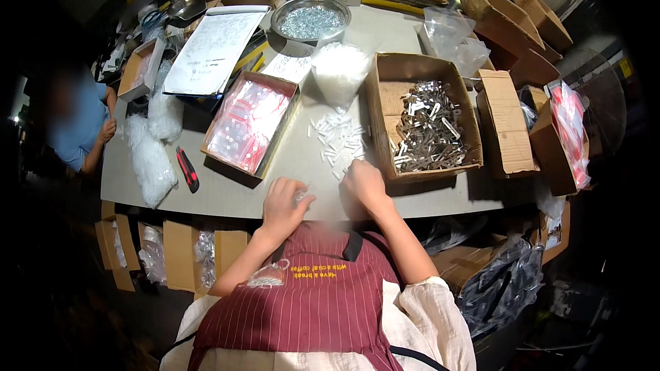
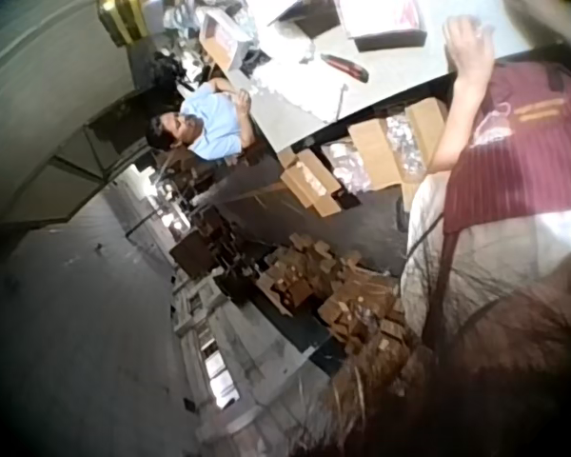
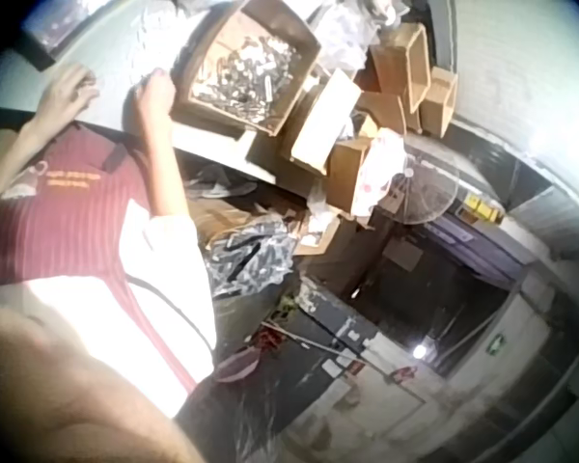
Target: The person picks small metallic parts from a cardboard box and places them into a pink polka-dotted box. They handle the parts one by one and occasionally adjust the box position. A second person sits across the table and handles bubble wrap.
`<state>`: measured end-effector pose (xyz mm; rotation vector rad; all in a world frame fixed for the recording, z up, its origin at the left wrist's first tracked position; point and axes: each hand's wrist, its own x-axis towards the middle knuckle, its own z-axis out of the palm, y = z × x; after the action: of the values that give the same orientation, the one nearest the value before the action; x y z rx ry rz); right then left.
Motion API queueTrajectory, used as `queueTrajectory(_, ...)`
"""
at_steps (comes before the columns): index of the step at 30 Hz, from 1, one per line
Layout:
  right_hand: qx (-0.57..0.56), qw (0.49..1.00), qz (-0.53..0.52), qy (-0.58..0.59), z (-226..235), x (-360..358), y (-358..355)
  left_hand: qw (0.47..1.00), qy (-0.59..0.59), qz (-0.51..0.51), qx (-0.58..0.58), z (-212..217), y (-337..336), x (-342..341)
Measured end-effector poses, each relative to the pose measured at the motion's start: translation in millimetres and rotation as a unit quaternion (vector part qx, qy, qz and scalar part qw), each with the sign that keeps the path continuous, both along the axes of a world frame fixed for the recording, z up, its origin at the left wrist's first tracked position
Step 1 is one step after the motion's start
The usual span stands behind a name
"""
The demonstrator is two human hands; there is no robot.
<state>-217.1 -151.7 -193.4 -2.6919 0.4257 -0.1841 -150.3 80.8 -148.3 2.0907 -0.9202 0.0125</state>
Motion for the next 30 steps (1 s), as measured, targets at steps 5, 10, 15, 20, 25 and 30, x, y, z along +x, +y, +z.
queueTrajectory(5,0.15,0.978,0.088,-0.111,39,-5,16,1.0,0.017,-0.005,-0.002,-6,-5,-2)
queueTrajectory(10,0.131,0.96,0.208,-0.135,83,-8,34,0.999,0.031,-0.027,-0.001,-5,-7,-2)
queueTrajectory(15,0.087,0.951,0.237,-0.177,101,-12,26,0.994,0.097,-0.024,-0.032,4,-13,-3)
queueTrajectory(20,0.135,0.958,0.254,-0.001,98,-25,32,0.995,0.056,-0.075,-0.036,10,-22,0)
queueTrajectory(25,0.093,0.967,0.238,0.001,113,-28,33,0.996,-0.078,-0.047,-0.003,37,-34,5)
queueTrajectory(30,0.093,0.945,0.303,-0.081,118,-18,23,0.992,0.044,-0.121,-0.01,6,-33,19)
